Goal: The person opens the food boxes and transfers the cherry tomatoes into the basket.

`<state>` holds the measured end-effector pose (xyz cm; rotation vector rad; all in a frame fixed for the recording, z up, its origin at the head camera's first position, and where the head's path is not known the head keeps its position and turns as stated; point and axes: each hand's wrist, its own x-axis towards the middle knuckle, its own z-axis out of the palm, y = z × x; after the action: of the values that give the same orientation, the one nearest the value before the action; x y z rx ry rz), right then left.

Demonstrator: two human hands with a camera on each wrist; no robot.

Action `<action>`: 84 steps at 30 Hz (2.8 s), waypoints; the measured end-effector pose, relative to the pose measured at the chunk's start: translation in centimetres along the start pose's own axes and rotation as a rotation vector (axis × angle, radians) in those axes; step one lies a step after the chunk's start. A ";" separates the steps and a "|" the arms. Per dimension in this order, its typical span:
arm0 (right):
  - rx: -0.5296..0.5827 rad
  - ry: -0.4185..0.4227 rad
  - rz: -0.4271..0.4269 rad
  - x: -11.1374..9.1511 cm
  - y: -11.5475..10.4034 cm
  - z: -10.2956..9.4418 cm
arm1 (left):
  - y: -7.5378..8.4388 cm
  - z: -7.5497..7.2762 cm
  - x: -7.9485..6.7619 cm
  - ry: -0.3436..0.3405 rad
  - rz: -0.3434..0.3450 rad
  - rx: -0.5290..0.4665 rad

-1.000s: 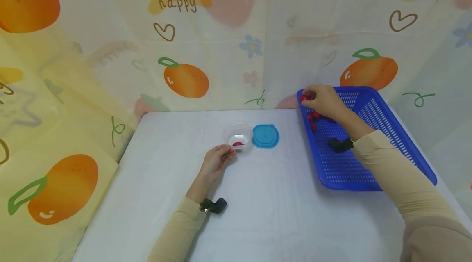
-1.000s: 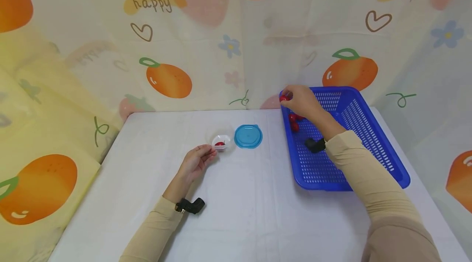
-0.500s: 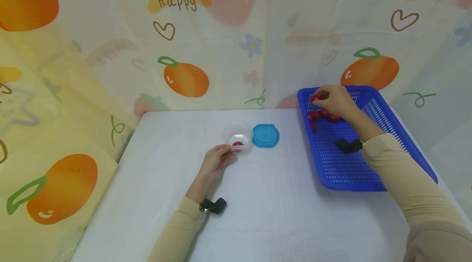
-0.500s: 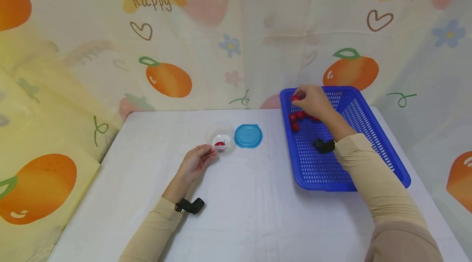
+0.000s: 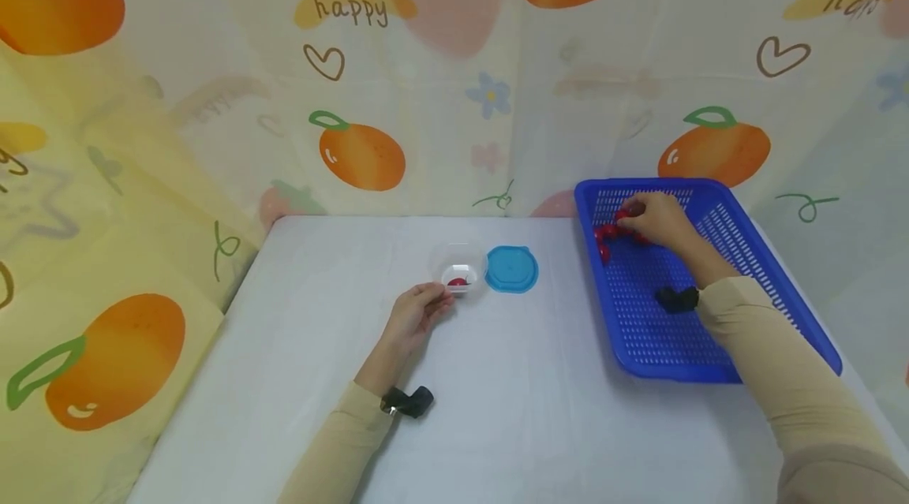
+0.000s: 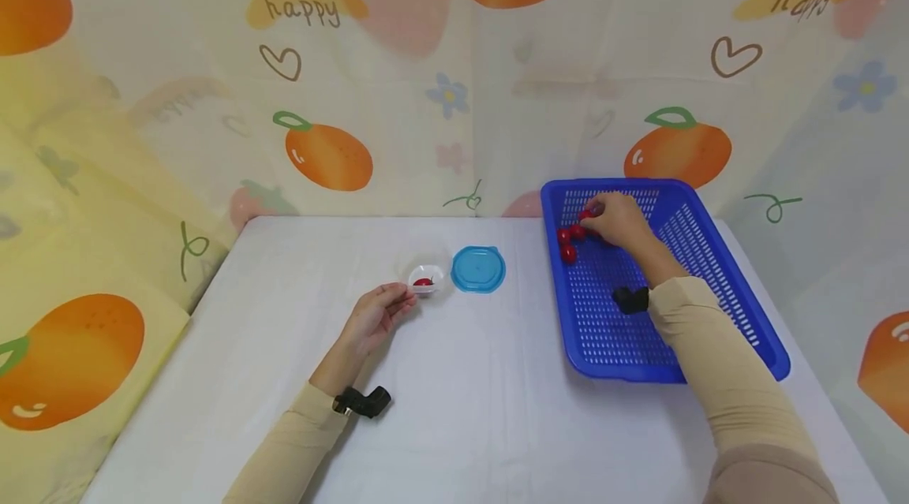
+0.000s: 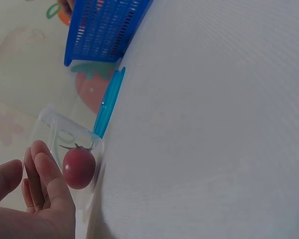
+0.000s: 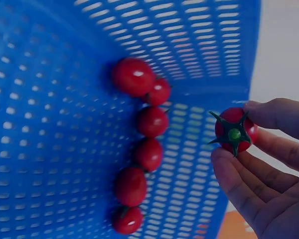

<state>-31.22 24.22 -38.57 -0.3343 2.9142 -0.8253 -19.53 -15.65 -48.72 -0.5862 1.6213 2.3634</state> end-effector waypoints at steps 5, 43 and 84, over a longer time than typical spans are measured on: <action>0.007 0.002 0.003 0.5 0.9 0.8 | 0.2 -0.1 -0.3 0.012 -0.006 0.017; -0.064 -0.165 0.092 1.3 2.6 4.6 | -0.2 0.2 0.1 -0.005 -0.006 0.001; 0.021 0.109 -0.056 3.1 -4.4 0.8 | 0.0 0.2 -0.1 -0.005 -0.014 0.015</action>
<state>-33.28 19.40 -37.02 -0.3822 3.0067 -0.9088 -19.45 -15.44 -48.64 -0.5866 1.6260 2.3385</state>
